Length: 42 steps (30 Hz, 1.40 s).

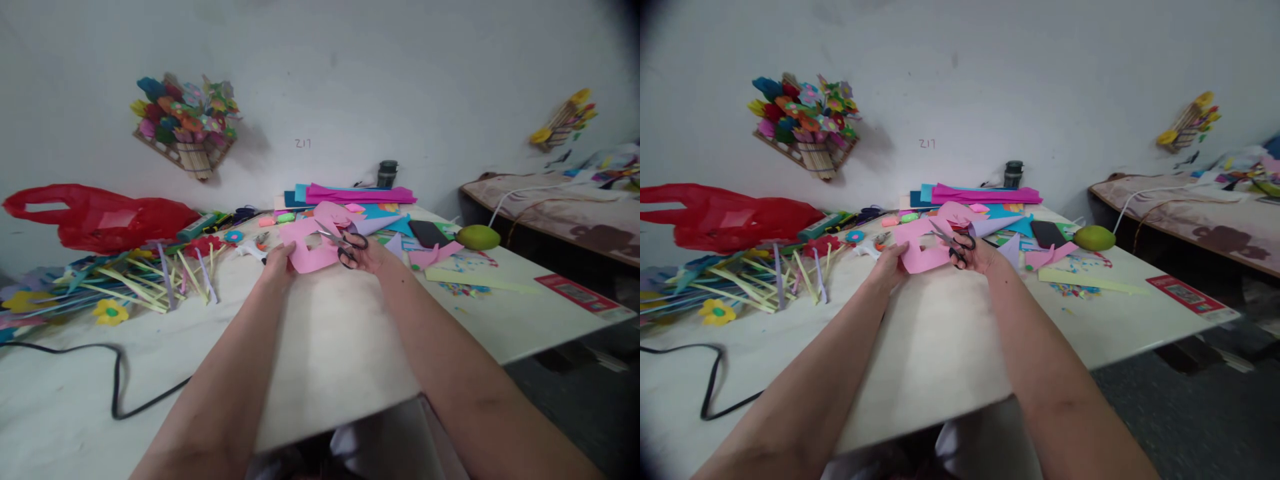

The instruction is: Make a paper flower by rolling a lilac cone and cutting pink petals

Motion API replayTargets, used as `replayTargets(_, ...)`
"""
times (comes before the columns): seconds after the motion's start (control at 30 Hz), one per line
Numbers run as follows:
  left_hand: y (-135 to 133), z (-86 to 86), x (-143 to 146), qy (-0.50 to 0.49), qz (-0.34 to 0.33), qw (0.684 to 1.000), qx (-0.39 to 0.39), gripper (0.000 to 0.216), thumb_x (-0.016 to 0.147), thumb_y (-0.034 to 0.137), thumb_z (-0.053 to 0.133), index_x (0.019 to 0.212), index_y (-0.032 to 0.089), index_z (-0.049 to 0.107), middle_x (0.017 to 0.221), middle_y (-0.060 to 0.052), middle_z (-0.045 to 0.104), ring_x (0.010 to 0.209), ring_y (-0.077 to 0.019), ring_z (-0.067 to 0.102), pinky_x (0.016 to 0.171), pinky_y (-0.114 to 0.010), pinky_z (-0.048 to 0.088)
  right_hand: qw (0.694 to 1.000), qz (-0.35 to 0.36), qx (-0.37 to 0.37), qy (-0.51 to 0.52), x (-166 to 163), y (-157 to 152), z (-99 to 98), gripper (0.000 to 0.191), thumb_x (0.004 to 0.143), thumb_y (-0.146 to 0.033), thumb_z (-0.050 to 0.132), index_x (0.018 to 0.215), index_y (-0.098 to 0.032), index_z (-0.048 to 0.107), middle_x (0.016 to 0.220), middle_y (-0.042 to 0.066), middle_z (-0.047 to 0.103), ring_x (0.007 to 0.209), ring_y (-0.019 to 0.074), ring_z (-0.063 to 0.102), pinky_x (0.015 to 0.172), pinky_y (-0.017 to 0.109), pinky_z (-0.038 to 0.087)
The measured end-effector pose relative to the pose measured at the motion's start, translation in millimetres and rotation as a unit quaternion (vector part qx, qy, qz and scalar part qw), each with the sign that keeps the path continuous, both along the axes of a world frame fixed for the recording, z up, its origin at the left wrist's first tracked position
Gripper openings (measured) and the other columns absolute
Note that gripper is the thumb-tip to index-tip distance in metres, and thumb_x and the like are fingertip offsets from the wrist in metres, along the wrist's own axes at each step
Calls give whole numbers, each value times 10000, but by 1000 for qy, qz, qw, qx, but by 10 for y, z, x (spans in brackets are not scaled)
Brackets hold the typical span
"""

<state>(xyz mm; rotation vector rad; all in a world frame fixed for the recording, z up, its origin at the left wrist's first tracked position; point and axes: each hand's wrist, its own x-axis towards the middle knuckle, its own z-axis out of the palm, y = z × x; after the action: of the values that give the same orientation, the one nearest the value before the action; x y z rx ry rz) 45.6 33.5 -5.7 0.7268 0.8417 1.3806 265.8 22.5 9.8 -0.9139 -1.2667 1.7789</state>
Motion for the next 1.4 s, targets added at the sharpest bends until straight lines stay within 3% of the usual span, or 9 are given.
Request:
replayTargets(0.2, -11, 1, 4, -15, 3, 999, 32, 142, 888, 199, 560, 878, 83, 642, 694, -116, 718, 613, -181, 690, 707, -328, 594, 1000, 11, 3, -9, -1, -5, -1, 345, 946, -458, 419, 932, -172, 611, 582, 16, 639, 419, 105, 512, 432, 204, 387)
replayTargets(0.37, 65, -59, 3, -9, 57, 998, 34, 173, 890, 253, 583, 854, 96, 644, 649, -88, 704, 546, -150, 654, 648, -290, 572, 992, 70, 82, -72, -77, -39, 14, 355, 899, -512, 492, 929, -169, 578, 591, 25, 641, 409, 123, 547, 334, 194, 321)
replayTargets(0.53, 102, -69, 30, -18, 101, 995, 20, 147, 876, 249, 595, 823, 120, 641, 647, -59, 694, 561, -150, 656, 698, -310, 568, 975, 90, 133, -152, -209, -64, 23, 326, 898, -474, 511, 883, -153, 562, 597, 20, 639, 416, 118, 576, 326, 183, 349)
replayTargets(0.83, 79, -39, 38, -21, 118, 993, 4, 114, 873, 240, 582, 836, 146, 635, 661, -42, 682, 696, -184, 697, 814, -363, 562, 937, 52, 180, -294, -384, -71, 56, 251, 888, -399, 591, 827, -158, 561, 555, -22, 611, 393, 83, 564, 308, 149, 338)
replayTargets(1.0, 86, -38, 38, -16, 141, 990, 7, 127, 860, 266, 612, 802, 154, 627, 613, -25, 665, 614, -159, 671, 728, -313, 572, 917, 30, 220, -333, -453, -80, 42, 234, 827, -382, 671, 906, -170, 613, 535, -52, 565, 379, 59, 518, 310, 140, 333)
replayTargets(1.13, 88, -42, 39, -18, 145, 989, 7, 147, 878, 250, 586, 770, 158, 621, 587, -17, 659, 601, -142, 668, 684, -254, 559, 904, 7, 273, -328, -469, -59, -11, 202, 746, -338, 728, 857, -198, 634, 568, -57, 563, 454, 70, 512, 374, 160, 402)
replayTargets(1.4, 105, -61, 44, -13, 143, 989, 23, 89, 858, 242, 621, 812, 166, 616, 618, -12, 673, 646, -152, 685, 700, -260, 554, 828, -17, 345, -443, -441, -74, 15, 284, 748, -465, 684, 885, -217, 662, 664, -34, 623, 555, 107, 541, 479, 202, 352)
